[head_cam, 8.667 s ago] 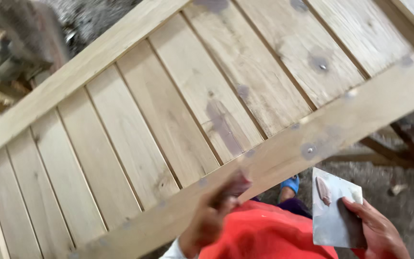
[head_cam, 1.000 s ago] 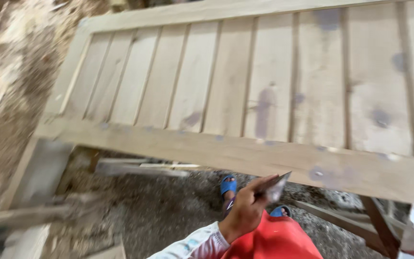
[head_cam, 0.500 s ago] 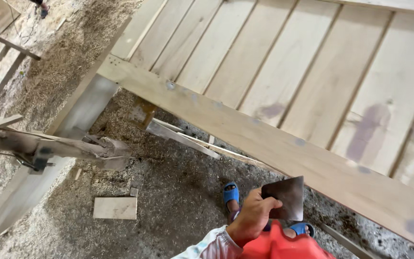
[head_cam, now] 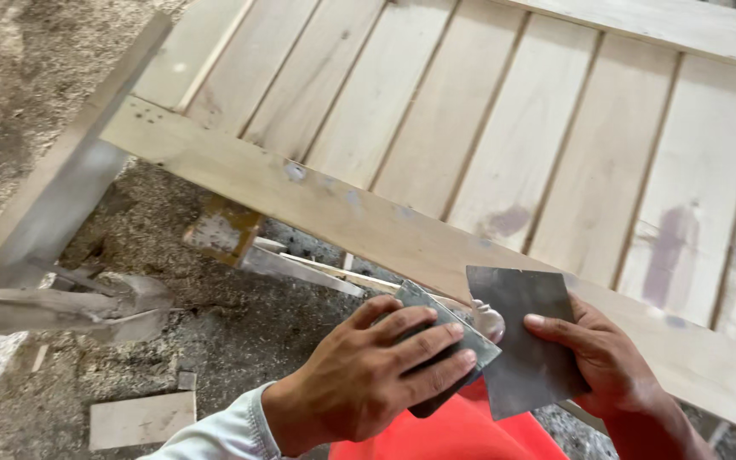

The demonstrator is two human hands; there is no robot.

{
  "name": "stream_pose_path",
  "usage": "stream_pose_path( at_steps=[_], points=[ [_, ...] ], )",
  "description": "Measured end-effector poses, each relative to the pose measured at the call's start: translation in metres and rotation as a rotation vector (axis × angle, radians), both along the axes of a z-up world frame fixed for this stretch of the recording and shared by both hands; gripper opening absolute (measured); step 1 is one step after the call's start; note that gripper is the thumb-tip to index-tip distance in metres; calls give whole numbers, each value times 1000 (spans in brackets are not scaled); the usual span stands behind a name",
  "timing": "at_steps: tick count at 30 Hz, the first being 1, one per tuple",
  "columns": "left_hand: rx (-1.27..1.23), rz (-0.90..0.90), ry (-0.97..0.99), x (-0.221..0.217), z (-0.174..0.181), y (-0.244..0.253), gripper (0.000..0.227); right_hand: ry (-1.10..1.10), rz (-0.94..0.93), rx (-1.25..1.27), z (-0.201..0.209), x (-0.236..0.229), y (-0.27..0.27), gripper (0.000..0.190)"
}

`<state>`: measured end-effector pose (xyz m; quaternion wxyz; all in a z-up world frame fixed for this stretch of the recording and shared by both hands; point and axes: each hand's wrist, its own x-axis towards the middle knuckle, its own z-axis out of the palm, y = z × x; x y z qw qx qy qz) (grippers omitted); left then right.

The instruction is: The person sands a wooden door by hand using sandpaper and a metal scraper, applying pressure to smooth the surface and edges.

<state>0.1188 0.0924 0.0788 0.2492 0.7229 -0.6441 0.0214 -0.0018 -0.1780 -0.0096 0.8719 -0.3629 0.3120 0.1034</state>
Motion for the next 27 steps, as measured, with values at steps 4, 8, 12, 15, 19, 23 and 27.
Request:
stream_pose_path(
  at_steps=[4,8,12,15,19,23,27],
  points=[
    [41,7,-18,26,-7,14,37,31,71,-23,-2,37,20,43],
    [189,37,114,51,-14,22,33,130,147,-34,-32,75,25,43],
    [330,159,257,95,-24,40,44,199,91,-75,-72,103,1,45],
    [363,429,367,154,-47,61,60,219,6,-129,-85,123,-21,43],
    [468,691,458,234,-100,85,49,396,36,-227,-89,129,-43,41],
    [470,599,275,296,-149,92,46,366,-43,-216,-105,116,-45,49],
    [541,464,202,332,-185,96,44,239,-214,-298,-137,82,-24,54]
  ],
)
